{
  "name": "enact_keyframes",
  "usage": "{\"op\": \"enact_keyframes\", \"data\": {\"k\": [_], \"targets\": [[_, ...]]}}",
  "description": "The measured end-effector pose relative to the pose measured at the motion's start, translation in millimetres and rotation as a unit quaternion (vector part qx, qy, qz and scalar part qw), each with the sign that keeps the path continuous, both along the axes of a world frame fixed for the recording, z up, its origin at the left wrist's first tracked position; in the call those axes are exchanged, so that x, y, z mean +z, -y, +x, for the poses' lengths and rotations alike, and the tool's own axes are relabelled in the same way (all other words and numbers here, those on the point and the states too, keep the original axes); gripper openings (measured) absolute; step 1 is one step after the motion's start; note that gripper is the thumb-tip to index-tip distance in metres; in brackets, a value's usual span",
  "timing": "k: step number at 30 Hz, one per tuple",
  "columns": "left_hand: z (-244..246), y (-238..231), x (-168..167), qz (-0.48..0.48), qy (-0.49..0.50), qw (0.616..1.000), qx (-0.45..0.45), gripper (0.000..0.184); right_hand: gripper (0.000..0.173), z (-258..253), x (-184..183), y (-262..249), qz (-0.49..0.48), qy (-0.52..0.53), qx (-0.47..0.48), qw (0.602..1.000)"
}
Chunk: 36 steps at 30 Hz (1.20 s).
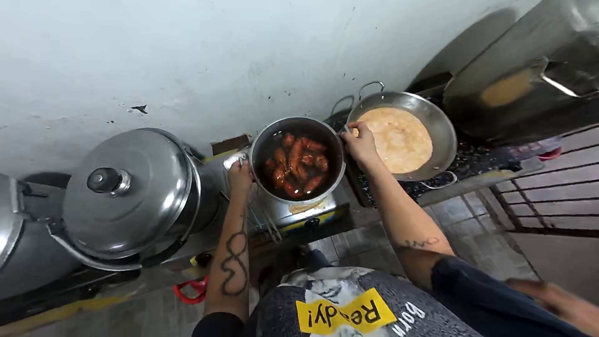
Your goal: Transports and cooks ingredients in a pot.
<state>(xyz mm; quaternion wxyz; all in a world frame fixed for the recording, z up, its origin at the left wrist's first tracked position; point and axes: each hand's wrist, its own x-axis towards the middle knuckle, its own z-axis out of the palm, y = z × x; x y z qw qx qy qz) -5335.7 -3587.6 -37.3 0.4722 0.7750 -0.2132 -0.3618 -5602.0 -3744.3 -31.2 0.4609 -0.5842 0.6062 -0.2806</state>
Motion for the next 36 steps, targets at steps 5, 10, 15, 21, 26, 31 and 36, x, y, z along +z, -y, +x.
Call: {"op": "enact_keyframes", "data": {"k": [5, 10, 15, 21, 26, 31, 36], "targets": [[0, 17, -7, 0.012, 0.014, 1.000, 0.005, 0.031, 0.038, 2, -22, 23, 0.014, 0.002, 0.004, 1.000], [-5, 16, -12, 0.016, 0.015, 1.000, 0.008, 0.035, 0.035, 2, -19, 29, 0.008, -0.021, 0.021, 1.000], [-3, 14, -15, 0.010, 0.015, 1.000, -0.003, 0.032, 0.036, -3, -16, 32, 0.010, -0.045, 0.062, 0.997], [3, -26, -4, -0.021, 0.055, 0.998, -0.034, 0.045, 0.040, -46, -12, -79, -0.041, -0.222, 0.059, 0.972], [-14, -131, -20, 0.038, 0.098, 0.987, -0.124, 0.036, 0.057, -25, -115, -188, 0.219, -0.355, 0.348, 0.839], [-28, -232, -55, 0.157, 0.057, 0.977, -0.135, 0.033, 0.052, 7, -131, -215, 0.175, -0.461, 0.389, 0.778], [-16, -329, -72, 0.224, 0.090, 0.966, -0.096, 0.035, 0.037, 32, -102, -222, 0.148, -0.522, 0.440, 0.716]]}}
